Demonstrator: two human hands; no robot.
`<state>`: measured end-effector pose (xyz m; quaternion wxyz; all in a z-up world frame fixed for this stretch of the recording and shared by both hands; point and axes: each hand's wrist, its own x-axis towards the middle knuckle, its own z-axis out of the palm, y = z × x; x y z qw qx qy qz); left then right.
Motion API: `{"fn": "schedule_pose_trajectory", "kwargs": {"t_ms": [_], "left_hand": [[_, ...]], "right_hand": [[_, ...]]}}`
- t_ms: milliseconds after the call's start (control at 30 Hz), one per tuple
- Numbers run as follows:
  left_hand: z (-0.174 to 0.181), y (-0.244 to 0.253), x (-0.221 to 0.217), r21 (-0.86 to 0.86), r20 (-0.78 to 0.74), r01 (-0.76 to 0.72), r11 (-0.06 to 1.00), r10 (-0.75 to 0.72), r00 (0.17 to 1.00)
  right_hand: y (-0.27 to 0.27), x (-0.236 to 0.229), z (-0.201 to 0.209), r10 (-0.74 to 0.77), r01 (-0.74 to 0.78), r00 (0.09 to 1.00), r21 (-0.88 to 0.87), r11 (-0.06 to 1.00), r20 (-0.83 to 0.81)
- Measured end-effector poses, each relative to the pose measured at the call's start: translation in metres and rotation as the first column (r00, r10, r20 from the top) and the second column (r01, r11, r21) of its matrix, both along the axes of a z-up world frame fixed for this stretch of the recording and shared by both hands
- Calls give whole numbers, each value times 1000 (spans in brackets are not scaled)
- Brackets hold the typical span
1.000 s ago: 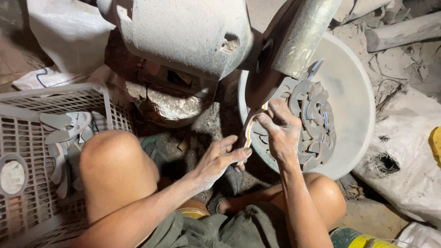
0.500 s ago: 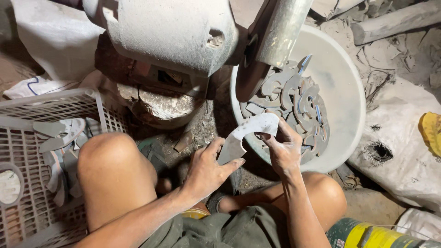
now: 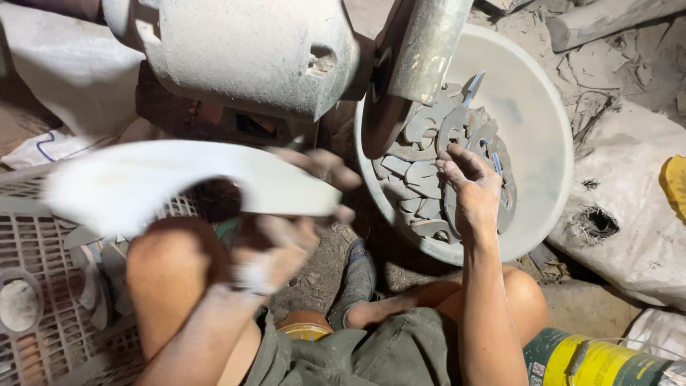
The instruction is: The person sits on the floor and repeatedly presses the edges of small gray ceramic pieces against a rotating grinding wheel to smooth them. Finished pieces are placed into a white basin beside the machine.
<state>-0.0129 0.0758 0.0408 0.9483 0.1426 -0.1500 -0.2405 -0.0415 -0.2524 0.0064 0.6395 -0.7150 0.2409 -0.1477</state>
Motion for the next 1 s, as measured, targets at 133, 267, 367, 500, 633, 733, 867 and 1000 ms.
{"fn": "schedule_pose_trajectory", "kwargs": {"t_ms": [133, 267, 367, 500, 633, 733, 867, 1000], "left_hand": [[15, 46, 25, -339, -33, -195, 920, 195, 980], [10, 44, 26, -452, 111, 93, 887, -48, 993], [11, 36, 23, -114, 266, 237, 965, -200, 943], [29, 48, 28, 488, 474, 394, 779, -615, 630], [25, 23, 19, 878, 342, 148, 455, -813, 472], [4, -7, 10, 977, 207, -55, 207, -848, 488], [-24, -30, 10, 955, 83, -280, -96, -821, 565], [-44, -43, 7, 835, 280, -536, -125, -743, 608]], "right_hand": [[-22, 10, -49, -41, 35, 982, -35, 999, -184], [-52, 38, -121, -32, 37, 948, 9, 999, -316], [-77, 66, -173, -69, -116, 885, -361, 925, -461], [-95, 104, -218, 3, -166, 983, -892, 421, -181], [-96, 117, -232, 56, -410, 911, -881, 234, -409], [-90, 106, -228, 68, -353, 934, -876, 327, -351], [-76, 96, -172, 22, -273, 945, -753, 599, -325], [-46, 47, -55, 153, -450, 879, -676, 583, -452]]}}
